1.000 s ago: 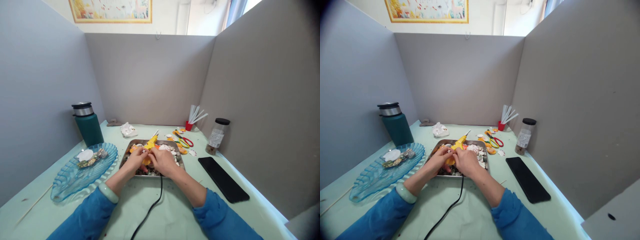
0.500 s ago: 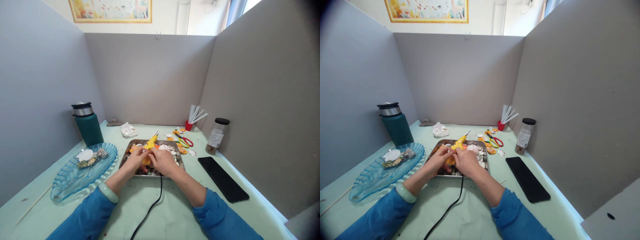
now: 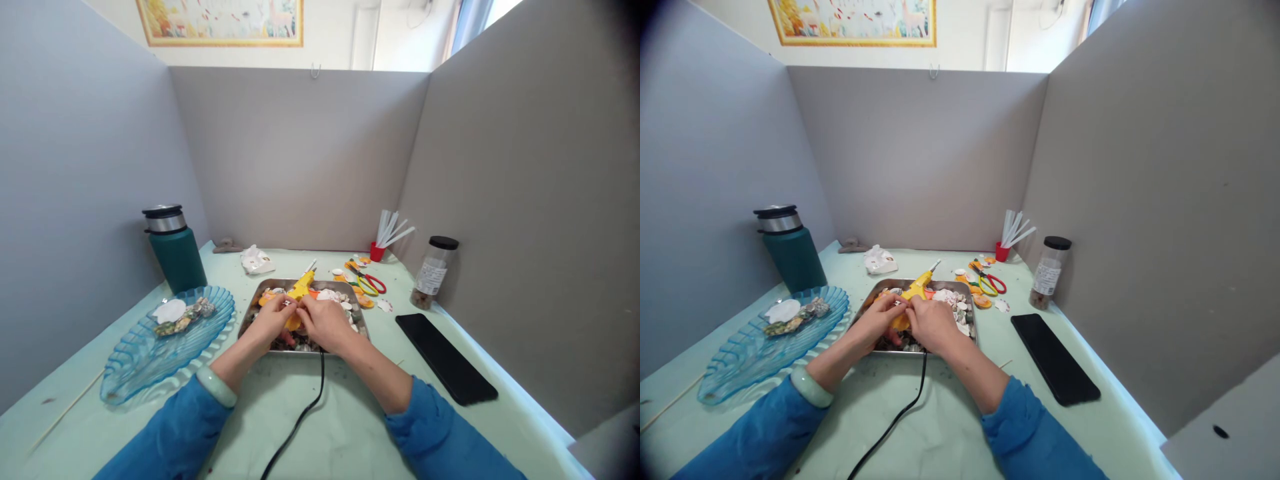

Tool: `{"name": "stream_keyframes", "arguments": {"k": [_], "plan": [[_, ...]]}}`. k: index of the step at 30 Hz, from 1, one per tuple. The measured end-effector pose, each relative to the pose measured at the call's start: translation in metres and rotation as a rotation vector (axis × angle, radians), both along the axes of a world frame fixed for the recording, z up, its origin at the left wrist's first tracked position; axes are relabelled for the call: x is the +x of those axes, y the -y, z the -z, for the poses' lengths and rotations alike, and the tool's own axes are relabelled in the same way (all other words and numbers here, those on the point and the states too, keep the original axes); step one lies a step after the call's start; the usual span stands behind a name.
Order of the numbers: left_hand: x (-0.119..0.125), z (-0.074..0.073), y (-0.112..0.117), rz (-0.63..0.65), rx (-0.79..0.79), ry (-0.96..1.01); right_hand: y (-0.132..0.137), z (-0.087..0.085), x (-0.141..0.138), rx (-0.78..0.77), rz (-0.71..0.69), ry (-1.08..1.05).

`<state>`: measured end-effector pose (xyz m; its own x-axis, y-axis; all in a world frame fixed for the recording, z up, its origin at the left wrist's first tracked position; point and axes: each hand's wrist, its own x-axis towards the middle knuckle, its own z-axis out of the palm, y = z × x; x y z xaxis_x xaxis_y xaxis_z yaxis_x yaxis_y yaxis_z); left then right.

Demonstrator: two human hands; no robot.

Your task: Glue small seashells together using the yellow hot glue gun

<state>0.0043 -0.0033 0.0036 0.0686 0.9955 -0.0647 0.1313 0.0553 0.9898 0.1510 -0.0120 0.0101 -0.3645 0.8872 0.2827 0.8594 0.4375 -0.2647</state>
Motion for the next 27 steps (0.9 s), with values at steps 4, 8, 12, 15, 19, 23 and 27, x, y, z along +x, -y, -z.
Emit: {"name": "stream_keyframes", "arguments": {"k": [4,8,12,15,19,23,27], "plan": [[0.0001,0.0,-0.0001,0.002,-0.005,-0.014,-0.0005,0.0017,0.0002,0.004,-0.003,0.0],[0.0007,-0.0007,0.0002,-0.003,-0.004,-0.01,-0.0007,0.0018,0.0002,0.002,-0.004,0.002],[0.001,-0.0009,0.0006,-0.006,-0.003,0.0,-0.0012,0.0021,0.0003,0.011,-0.01,0.002],[0.0005,-0.0005,0.0009,-0.001,-0.009,0.015,-0.0015,0.0026,0.0004,0.02,-0.007,0.005],[-0.0006,0.0009,0.0004,0.011,-0.001,0.028,-0.0014,0.0025,0.0002,0.008,-0.005,0.008],[-0.0012,0.0025,-0.0007,0.018,-0.003,-0.002,-0.0003,0.0009,0.0005,-0.009,-0.005,0.013],[-0.0006,0.0036,-0.0011,0.011,0.016,-0.021,0.0002,0.0003,0.0004,-0.012,-0.007,0.017]]}}
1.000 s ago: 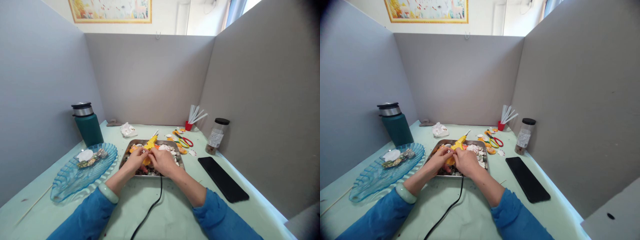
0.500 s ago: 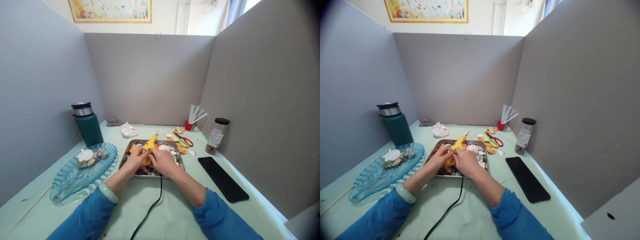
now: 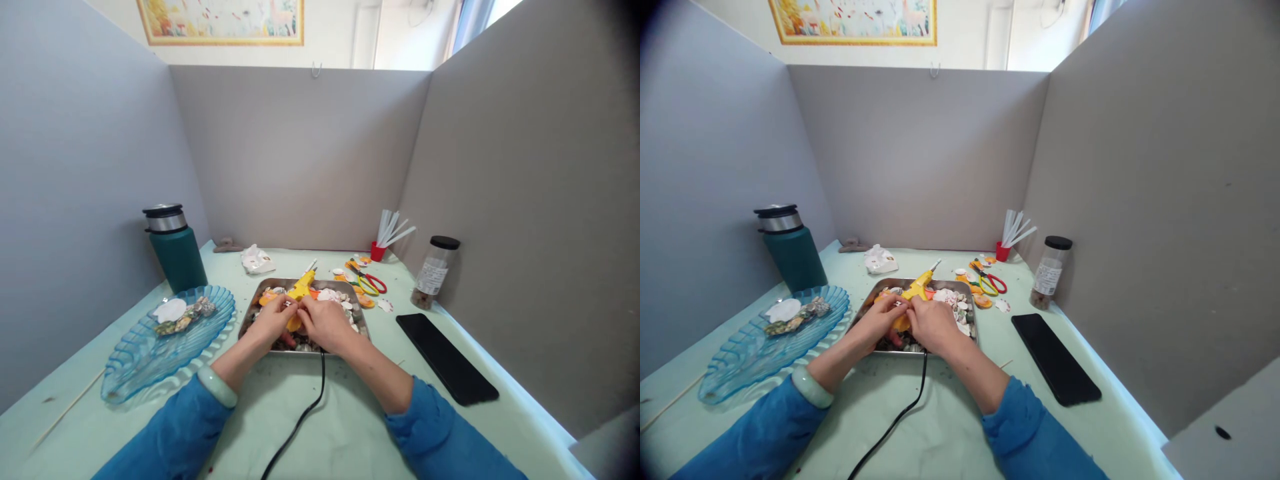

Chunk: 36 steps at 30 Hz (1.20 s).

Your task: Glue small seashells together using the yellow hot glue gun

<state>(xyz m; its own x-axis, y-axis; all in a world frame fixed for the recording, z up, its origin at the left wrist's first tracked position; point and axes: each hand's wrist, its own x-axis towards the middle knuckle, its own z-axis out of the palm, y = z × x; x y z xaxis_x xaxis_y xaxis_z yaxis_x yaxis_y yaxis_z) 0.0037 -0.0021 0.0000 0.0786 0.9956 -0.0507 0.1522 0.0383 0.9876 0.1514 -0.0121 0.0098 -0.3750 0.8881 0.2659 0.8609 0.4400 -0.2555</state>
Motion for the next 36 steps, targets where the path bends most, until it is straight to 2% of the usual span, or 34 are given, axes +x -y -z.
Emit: {"name": "stream_keyframes", "arguments": {"k": [18,28,36], "plan": [[-0.0008,0.0001,-0.0003,0.01,-0.011,-0.008,-0.0013,0.0033,-0.0008,0.027,0.002,0.013],[0.0026,-0.0073,0.0036,-0.038,-0.045,0.023,0.0001,0.0014,-0.0009,0.044,0.007,0.0],[0.0004,-0.0021,0.0001,-0.017,-0.012,0.07,-0.0017,0.0044,-0.0003,0.06,0.01,-0.038]]}}
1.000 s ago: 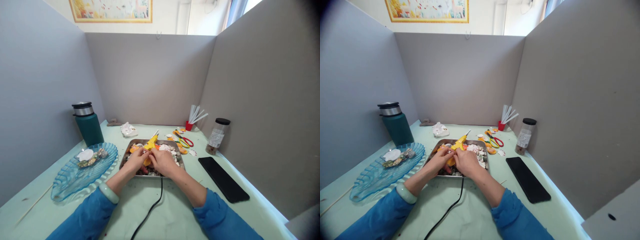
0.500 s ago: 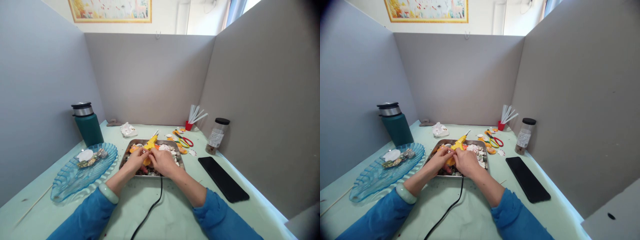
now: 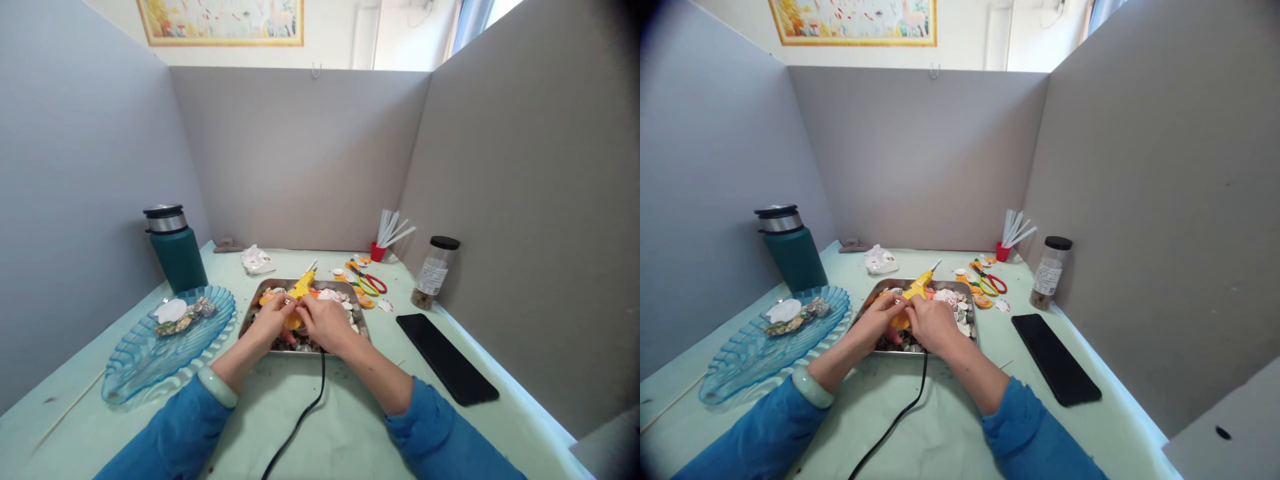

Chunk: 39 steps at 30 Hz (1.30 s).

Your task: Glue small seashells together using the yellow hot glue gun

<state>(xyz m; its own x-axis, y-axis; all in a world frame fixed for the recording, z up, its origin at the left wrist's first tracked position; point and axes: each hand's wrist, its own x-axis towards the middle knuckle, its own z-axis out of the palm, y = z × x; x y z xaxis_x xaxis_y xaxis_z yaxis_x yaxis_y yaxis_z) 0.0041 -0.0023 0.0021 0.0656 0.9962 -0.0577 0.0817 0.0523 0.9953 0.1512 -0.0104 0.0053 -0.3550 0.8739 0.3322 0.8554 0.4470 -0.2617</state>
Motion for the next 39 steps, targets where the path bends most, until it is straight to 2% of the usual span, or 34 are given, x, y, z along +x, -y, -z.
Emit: {"name": "stream_keyframes", "arguments": {"k": [39], "plan": [[-0.0009,-0.0007,0.0008,0.004,0.005,0.007,0.002,-0.0045,-0.0006,-0.038,-0.001,0.018]]}}
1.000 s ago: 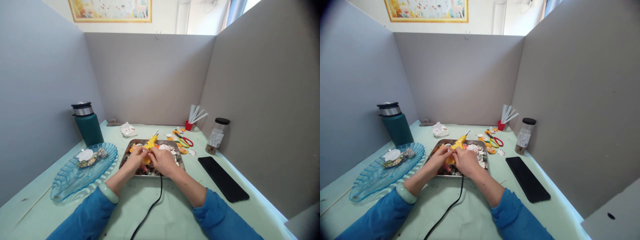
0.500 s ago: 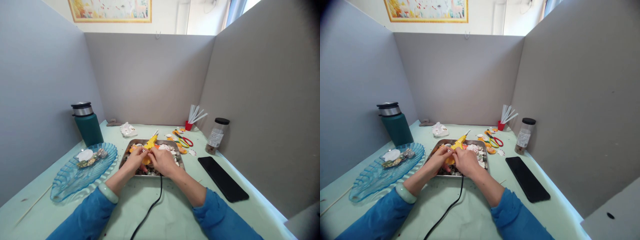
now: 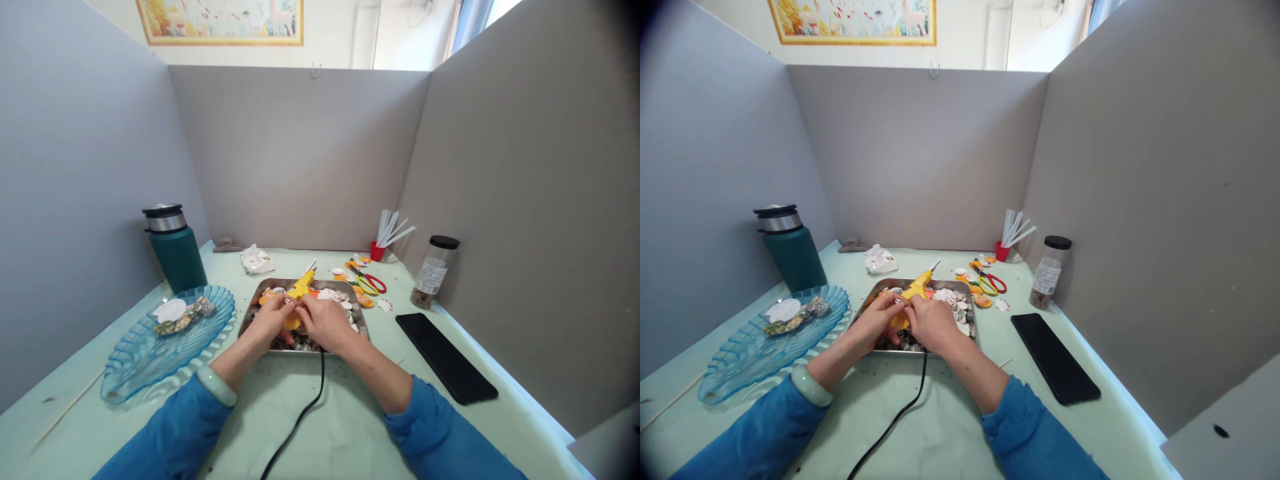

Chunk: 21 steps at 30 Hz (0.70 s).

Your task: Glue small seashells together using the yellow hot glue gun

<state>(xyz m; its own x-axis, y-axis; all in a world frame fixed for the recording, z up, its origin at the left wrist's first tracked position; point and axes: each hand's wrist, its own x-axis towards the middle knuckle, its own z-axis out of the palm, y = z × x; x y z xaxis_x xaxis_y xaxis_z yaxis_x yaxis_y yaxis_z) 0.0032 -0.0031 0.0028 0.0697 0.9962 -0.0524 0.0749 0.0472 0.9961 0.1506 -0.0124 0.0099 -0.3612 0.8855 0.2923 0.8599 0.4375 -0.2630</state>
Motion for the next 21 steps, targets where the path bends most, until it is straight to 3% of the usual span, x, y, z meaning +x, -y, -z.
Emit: {"name": "stream_keyframes", "arguments": {"k": [21], "plan": [[0.0019,-0.0039,0.0022,-0.015,0.004,0.006,-0.0008,0.0021,0.0004,0.034,0.004,-0.004]]}}
